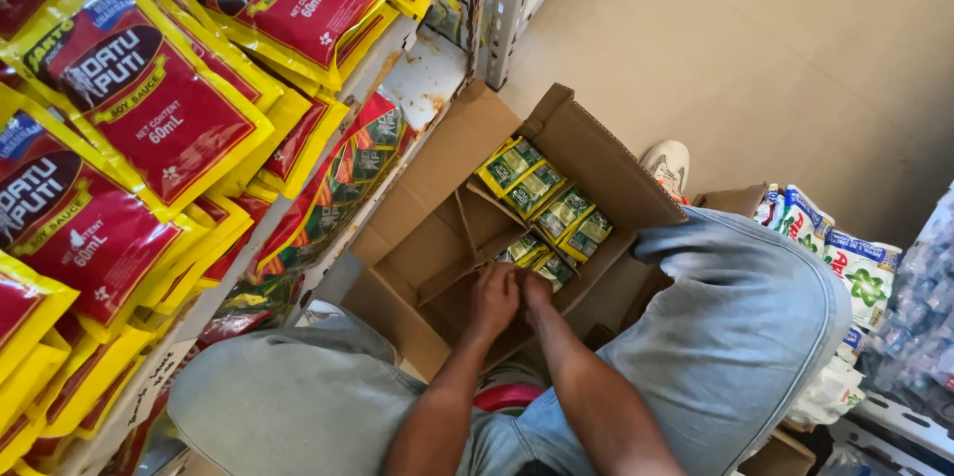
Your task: Stocking shelves with condiment sachets from a box.
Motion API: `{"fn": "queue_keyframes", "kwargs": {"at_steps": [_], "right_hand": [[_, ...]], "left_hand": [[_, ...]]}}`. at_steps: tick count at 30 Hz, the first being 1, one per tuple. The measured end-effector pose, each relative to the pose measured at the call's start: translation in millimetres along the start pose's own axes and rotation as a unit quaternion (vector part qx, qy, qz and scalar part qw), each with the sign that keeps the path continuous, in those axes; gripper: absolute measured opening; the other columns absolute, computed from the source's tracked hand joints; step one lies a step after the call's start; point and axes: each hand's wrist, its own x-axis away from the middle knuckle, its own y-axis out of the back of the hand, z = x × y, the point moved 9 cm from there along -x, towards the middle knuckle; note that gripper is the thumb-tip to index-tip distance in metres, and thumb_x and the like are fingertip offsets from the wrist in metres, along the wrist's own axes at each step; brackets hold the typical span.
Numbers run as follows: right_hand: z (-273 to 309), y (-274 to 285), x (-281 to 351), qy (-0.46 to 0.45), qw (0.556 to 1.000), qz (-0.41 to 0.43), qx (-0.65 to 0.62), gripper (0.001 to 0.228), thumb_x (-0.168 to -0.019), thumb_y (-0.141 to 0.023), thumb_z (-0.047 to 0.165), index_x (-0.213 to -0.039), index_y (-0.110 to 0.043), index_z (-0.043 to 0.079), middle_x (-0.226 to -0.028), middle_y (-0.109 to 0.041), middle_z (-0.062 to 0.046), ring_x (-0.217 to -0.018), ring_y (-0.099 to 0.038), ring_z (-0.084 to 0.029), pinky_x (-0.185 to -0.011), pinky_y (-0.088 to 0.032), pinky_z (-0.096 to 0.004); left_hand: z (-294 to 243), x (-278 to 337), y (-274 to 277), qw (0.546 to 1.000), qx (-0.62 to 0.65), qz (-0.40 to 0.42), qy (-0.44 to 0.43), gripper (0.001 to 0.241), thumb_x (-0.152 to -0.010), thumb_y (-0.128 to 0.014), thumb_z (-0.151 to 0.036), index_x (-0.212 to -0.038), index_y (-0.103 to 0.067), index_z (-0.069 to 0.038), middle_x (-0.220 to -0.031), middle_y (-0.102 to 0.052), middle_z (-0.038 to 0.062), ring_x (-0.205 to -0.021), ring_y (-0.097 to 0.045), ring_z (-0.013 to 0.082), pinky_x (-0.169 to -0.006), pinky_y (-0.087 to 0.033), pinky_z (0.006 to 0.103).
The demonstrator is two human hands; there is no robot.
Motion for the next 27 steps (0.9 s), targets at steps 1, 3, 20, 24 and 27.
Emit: {"fn": "queue_keyframes", "kwargs": {"at_steps": [1,3,20,24,27], "right_hand": [[-8.0,3.8,-17.0,0.001,1.0,0.0,0.018,0.016,-0.091,-0.064,0.016,-0.092,-0.075,0.003,-0.089,-0.074,-0.012,-0.073,-0.069,-0.023,-0.064,-0.058,-0.038],[-7.2,1.1,-15.6,-0.009,0.999,0.001,0.048,0.016,-0.091,-0.066,0.017,-0.091,-0.075,0.003,-0.089,-0.074,-0.012,-0.073,-0.068,-0.023,-0.064,-0.057,-0.039],[96.7,-39.5,66.0,0.149,0.95,0.004,0.275,0.023,-0.085,-0.069,0.023,-0.074,-0.069,0.003,-0.067,-0.066,-0.008,-0.058,-0.059,-0.018,-0.055,-0.048,-0.037],[107.4,-52.5,71.3,0.164,0.95,0.111,0.243,0.028,-0.088,-0.063,0.021,-0.067,-0.061,0.003,-0.06,-0.057,-0.005,-0.052,-0.051,-0.017,-0.049,-0.042,-0.036],[126.1,-63.4,88.4,0.193,0.926,0.17,0.276,0.029,-0.086,-0.061,0.021,-0.063,-0.06,0.003,-0.058,-0.058,-0.004,-0.051,-0.052,-0.016,-0.048,-0.042,-0.035]], "left_hand": [[-12.5,-2.8,-8.0,0.998,0.041,0.055,-0.012,0.02,-0.095,-0.059,-0.012,-0.112,-0.069,-0.006,-0.115,-0.07,0.022,-0.11,-0.065,0.043,-0.094,-0.054,0.0466],[-11.9,1.5,-17.9,0.996,0.054,0.06,-0.03,0.019,-0.095,-0.059,-0.01,-0.111,-0.068,-0.004,-0.114,-0.068,0.023,-0.109,-0.065,0.0437,-0.094,-0.054,0.0466],[58.2,14.8,-14.8,0.999,-0.014,0.001,0.045,0.091,-0.071,-0.081,-0.003,-0.15,-0.035,0.001,-0.148,-0.042,0.032,-0.136,-0.04,0.0487,-0.113,-0.034,0.049],[50.8,19.4,0.7,0.993,-0.016,0.04,0.107,0.109,-0.064,-0.08,0.0,-0.157,-0.024,-0.007,-0.152,-0.04,0.027,-0.138,-0.039,0.0444,-0.114,-0.035,0.0446],[68.1,13.8,-2.7,0.995,0.014,0.019,0.098,0.097,-0.068,-0.072,0.003,-0.155,-0.03,-0.006,-0.148,-0.046,0.026,-0.136,-0.044,0.043,-0.112,-0.038,0.045]]}}
